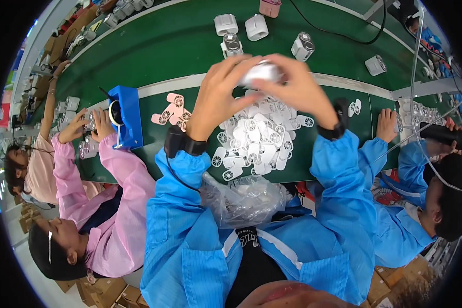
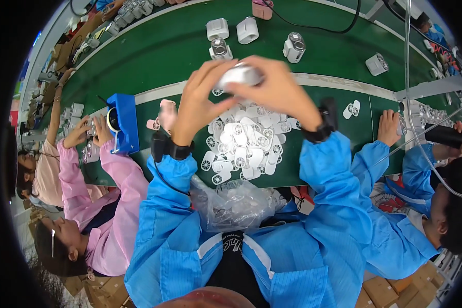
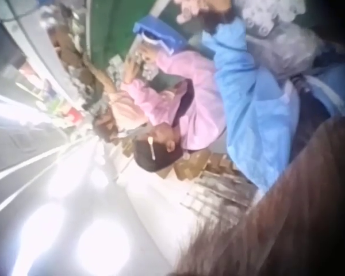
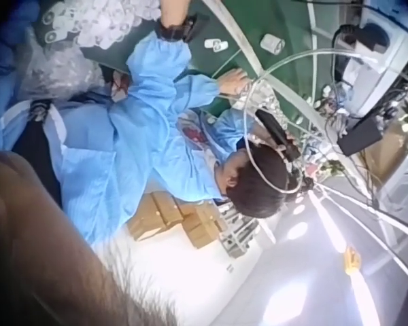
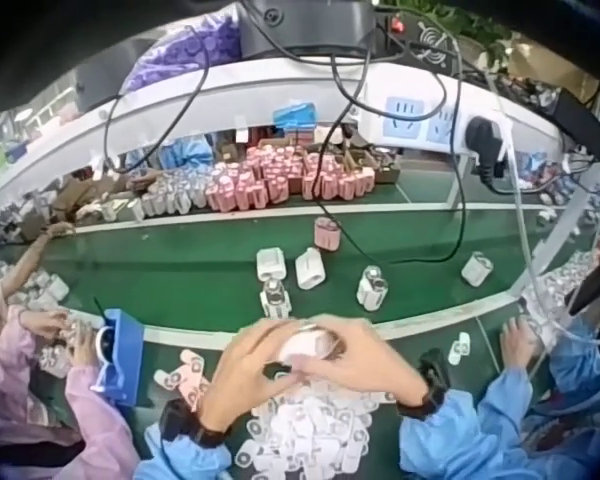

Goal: The person reaches into a plastic bag to retrieve white plastic grilles and places them onto the table. They then pick up a white handheld fan, press a grille into the fan's casing by hand, and place the fan back onto the assembly line.

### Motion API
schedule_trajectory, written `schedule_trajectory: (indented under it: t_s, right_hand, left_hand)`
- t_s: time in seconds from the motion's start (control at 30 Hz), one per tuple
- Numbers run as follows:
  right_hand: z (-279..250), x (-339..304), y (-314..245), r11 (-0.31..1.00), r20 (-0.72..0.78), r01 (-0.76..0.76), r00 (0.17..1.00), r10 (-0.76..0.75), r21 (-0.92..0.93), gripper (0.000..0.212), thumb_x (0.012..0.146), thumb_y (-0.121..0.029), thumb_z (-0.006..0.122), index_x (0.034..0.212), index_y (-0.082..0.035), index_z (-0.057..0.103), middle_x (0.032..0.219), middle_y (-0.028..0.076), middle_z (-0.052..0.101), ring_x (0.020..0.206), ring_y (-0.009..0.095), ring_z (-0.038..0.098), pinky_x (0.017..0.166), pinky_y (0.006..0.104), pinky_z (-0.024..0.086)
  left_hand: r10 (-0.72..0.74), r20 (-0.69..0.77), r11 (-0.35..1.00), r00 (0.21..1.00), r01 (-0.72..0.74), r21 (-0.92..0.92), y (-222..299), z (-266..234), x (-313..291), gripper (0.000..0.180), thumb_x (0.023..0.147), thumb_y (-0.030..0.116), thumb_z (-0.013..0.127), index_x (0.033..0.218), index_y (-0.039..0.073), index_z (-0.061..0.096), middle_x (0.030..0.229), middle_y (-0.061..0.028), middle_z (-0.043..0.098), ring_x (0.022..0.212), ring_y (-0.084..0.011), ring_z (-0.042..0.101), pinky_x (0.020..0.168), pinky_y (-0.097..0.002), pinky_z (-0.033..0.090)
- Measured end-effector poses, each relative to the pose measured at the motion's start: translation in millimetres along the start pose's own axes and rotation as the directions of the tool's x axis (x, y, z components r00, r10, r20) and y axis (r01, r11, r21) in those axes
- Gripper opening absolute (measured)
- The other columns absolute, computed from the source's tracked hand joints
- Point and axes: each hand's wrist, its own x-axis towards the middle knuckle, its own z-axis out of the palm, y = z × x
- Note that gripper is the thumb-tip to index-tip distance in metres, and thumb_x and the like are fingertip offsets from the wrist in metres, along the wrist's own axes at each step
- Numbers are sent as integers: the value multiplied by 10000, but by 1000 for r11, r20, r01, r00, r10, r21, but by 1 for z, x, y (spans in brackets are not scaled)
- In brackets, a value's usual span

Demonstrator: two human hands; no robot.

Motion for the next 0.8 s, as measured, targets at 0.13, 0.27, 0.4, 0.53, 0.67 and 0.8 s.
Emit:
schedule_trajectory:
  t_s: [0.13, 0.27, 0.4, 0.53, 0.67, 0.8]
  right_hand:
    - [32, 30, 6, 994, 206, -90, 976, 77, 54, 373, 943, -198, 785, 1247, -13, 675, 1017, 67, 703, 862, 149, 672, 731, 318, 545]
    - [78, 42, 69, 733, 199, 417, 907, -370, -537, 286, 917, -162, 780, 1152, -34, 678, 1094, 82, 648, 986, 262, 675, 792, 387, 552]
    - [86, 44, 83, 803, 251, 322, 942, -221, -501, 265, 884, -164, 795, 1080, -44, 663, 1141, 103, 588, 1093, 338, 627, 847, 434, 538]
    - [77, 39, 85, 859, 242, 251, 958, -154, -447, 249, 888, -146, 790, 1072, -47, 654, 1133, 105, 603, 1072, 317, 638, 850, 425, 540]
    - [67, 36, 104, 904, 159, 219, 972, -171, -368, 218, 892, -138, 784, 1038, -31, 663, 1061, 114, 654, 1010, 322, 668, 829, 432, 543]
    - [57, 44, 103, 925, 198, 196, 971, -135, -327, 199, 894, -111, 776, 1053, -17, 703, 978, 125, 708, 899, 335, 688, 784, 425, 549]
  left_hand:
    - [-348, 5, 922, 937, 343, -178, -18, -12, -61, 664, 774, 238, 937, 1339, 46, 644, 1349, -147, 634, 1111, -286, 696, 889, -391, 583]
    - [-760, -43, 551, 648, 609, -570, -32, -24, -111, 536, 870, 238, 879, 1302, 40, 632, 1263, -145, 647, 1010, -246, 721, 809, -351, 605]
    - [-741, -31, 554, 671, 584, -593, -32, -30, -115, 444, 984, 204, 765, 1352, 37, 581, 1226, -139, 647, 952, -211, 725, 797, -341, 613]
    - [-753, 148, 271, 641, 507, -818, -17, -30, -84, 435, 1037, 175, 685, 1412, 30, 519, 1199, -117, 645, 993, -202, 706, 792, -344, 616]
    - [-734, 201, 233, 649, 517, -824, -24, -2, -63, 432, 1055, 136, 653, 1440, 25, 490, 1239, -121, 644, 1069, -179, 673, 836, -326, 594]
    - [-732, 25, 394, 681, 453, -800, -57, 32, -65, 433, 1036, 129, 676, 1424, 24, 515, 1272, -128, 649, 1112, -179, 655, 902, -316, 563]
